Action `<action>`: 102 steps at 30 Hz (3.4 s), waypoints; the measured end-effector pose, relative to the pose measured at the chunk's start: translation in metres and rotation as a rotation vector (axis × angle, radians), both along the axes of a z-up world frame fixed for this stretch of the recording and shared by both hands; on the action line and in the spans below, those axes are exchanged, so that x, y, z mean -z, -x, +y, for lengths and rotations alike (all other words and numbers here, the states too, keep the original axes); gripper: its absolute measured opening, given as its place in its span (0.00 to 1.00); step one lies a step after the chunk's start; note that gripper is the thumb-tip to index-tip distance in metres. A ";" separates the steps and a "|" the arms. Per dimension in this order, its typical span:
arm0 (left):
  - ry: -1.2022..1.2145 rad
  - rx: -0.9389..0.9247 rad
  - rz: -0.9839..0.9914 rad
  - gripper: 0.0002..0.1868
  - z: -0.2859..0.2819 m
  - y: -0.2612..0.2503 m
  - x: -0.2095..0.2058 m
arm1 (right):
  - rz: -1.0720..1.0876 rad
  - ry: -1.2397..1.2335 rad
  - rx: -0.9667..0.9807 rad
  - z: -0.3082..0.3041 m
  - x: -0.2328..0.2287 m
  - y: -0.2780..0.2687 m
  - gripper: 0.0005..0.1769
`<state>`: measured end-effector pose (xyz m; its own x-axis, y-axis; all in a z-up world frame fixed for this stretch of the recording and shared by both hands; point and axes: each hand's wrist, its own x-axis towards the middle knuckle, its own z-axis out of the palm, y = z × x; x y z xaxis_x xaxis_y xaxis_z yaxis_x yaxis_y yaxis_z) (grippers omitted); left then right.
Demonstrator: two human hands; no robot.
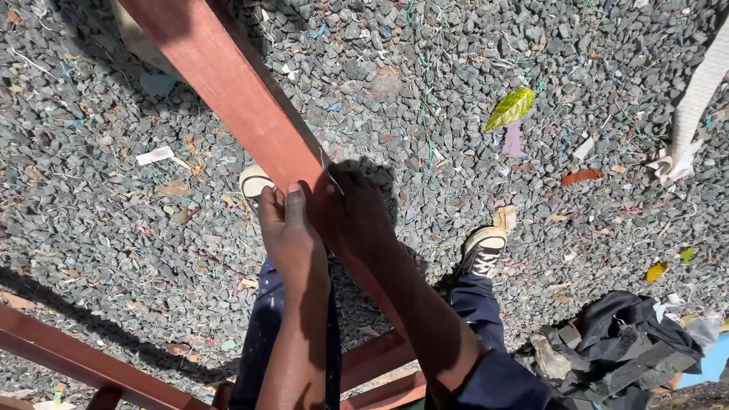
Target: Sanding the surfaces of a wooden furniture frame manually using a piece of sandpaper.
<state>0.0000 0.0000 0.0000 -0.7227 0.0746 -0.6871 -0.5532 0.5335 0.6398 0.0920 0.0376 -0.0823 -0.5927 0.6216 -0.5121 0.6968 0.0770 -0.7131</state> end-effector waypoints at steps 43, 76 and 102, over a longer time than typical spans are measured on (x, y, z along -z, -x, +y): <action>0.237 -0.196 -0.065 0.19 0.040 0.037 0.002 | -0.084 0.363 0.351 -0.004 -0.068 0.012 0.39; 0.133 0.387 0.013 0.09 0.071 -0.008 -0.011 | -0.375 0.560 0.496 -0.143 0.014 -0.238 0.29; 0.086 0.004 0.215 0.08 0.074 0.032 -0.031 | 0.026 0.560 0.392 -0.056 -0.009 -0.128 0.25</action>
